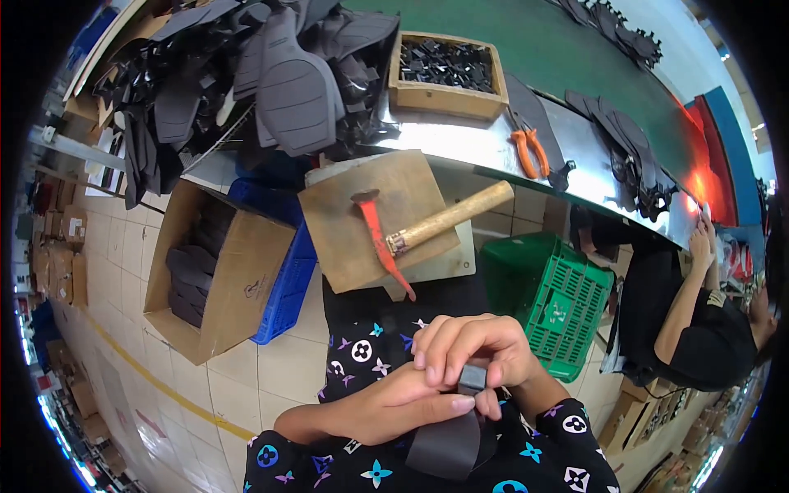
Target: Assembling shoe insole components by attaching buckles and straps using a hammer.
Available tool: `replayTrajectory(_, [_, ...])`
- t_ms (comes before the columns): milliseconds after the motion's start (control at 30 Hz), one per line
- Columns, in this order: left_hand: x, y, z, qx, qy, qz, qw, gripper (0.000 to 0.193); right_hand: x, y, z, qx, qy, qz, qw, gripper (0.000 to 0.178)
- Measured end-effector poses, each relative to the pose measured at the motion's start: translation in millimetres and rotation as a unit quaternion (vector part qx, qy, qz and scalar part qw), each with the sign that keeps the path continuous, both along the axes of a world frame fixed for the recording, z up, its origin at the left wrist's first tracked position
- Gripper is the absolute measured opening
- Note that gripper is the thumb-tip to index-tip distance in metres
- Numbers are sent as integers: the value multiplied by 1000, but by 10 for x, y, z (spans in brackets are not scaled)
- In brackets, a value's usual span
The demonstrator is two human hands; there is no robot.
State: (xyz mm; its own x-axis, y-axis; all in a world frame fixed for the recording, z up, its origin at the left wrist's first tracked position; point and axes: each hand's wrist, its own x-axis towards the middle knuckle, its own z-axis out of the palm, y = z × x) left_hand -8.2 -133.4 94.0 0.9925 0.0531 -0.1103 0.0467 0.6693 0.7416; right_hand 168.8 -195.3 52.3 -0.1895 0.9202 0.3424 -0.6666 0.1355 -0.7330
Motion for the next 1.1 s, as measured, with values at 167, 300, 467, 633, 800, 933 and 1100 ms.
replayTrajectory(167, [37,-71,-31,-24,-42,-42,998,29,-32,-79,25,22,18,-32,999,37])
replayTrajectory(300, [61,-75,61,12,-43,-34,998,29,-57,-126,86,9,-1,-60,998,36])
replayTrajectory(467, [70,-6,159,211,-10,7,977,31,54,-223,231,-27,-163,-155,974,40])
replayTrajectory(633, [325,81,105,245,92,-53,964,41,358,-367,353,-11,-294,-229,928,35])
replayTrajectory(800, [611,-8,102,184,27,17,982,76,911,-980,292,-119,-332,-535,768,24])
replayTrajectory(933, [773,-48,27,190,29,-19,981,73,1675,-1919,-741,-254,-328,-746,521,23])
replayTrajectory(1100, [916,-77,-109,230,86,-26,969,64,2424,-3091,-2362,-420,-384,-718,401,32])
